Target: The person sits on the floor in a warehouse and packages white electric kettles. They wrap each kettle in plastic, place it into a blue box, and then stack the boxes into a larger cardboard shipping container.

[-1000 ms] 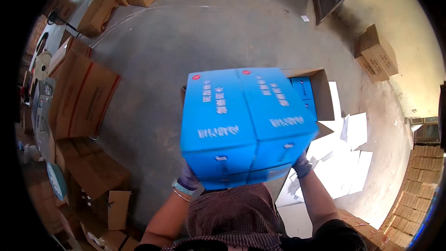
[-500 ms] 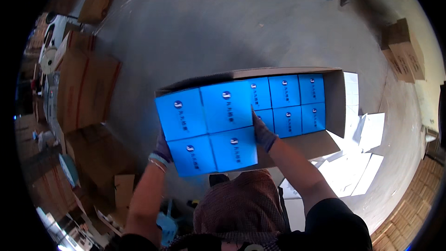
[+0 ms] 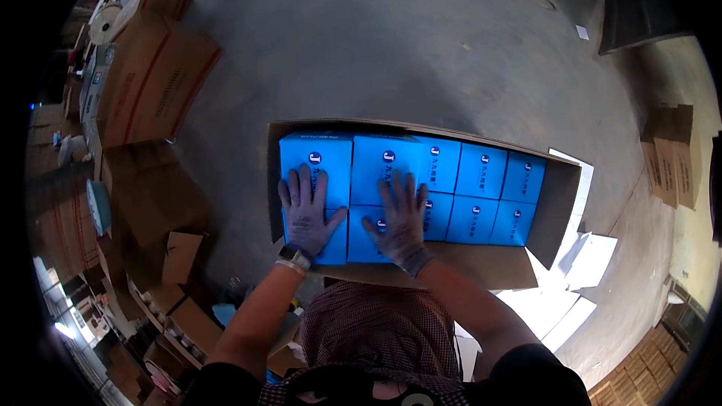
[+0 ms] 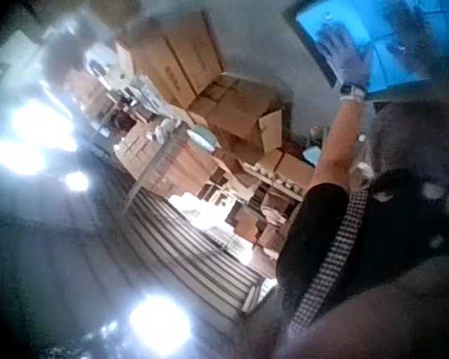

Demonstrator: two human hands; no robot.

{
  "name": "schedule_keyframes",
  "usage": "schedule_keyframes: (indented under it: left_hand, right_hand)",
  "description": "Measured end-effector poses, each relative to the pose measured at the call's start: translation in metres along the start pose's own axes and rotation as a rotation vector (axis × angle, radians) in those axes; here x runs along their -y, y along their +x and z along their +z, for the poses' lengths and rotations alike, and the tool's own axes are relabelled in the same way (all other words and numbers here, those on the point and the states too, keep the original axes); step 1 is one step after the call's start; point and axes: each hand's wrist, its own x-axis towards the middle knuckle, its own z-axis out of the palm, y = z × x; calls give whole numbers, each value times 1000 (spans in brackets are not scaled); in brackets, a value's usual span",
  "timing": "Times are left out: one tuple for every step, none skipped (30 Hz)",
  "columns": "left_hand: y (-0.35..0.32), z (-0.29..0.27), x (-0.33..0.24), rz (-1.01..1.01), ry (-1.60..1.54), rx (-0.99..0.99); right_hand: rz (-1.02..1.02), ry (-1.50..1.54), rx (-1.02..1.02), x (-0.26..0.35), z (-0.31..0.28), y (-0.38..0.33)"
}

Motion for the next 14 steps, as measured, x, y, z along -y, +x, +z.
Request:
schedule_keyframes:
  left_hand:
    - [-2, 12, -1, 11, 53, 39]
    - [-2, 25, 5, 16, 41, 25]
    - [0, 36, 16, 20, 24, 13]
    - [-1, 46, 27, 23, 7, 2]
    - [-2, 55, 32, 44, 17, 15]
    - [2, 56, 29, 40, 4, 30]
    - [5, 55, 26, 34, -8, 44]
    - [6, 54, 23, 28, -17, 65]
    - [7, 57, 23, 40, -45, 37]
    - [7, 59, 21, 66, -46, -9]
    - [7, 63, 18, 68, -51, -21]
    - [6, 65, 18, 71, -49, -37]
    - [3, 68, 17, 58, -63, -86]
    - [0, 67, 18, 39, -83, -69]
  right_hand:
    - [-45, -7, 83, 8, 8, 3]
    - [-89, -14, 170, 14, 17, 5]
    - [-80, -35, 204, 21, 26, 6]
    - [-67, -88, 215, 22, 40, 10]
    - [-46, -147, 222, 19, 59, 18]
    - [-29, -208, 230, 14, 72, 27]
    - [0, -270, 271, 7, 84, 37]
    - [7, -270, 265, 0, 93, 41]
    - [6, -269, 258, -8, 99, 46]
    - [4, -268, 252, -14, 105, 49]
    - [5, -263, 224, -21, 112, 50]
    - [-2, -267, 201, -26, 121, 53]
    - [-9, -271, 177, -30, 129, 56]
    - [-17, -276, 157, -32, 133, 57]
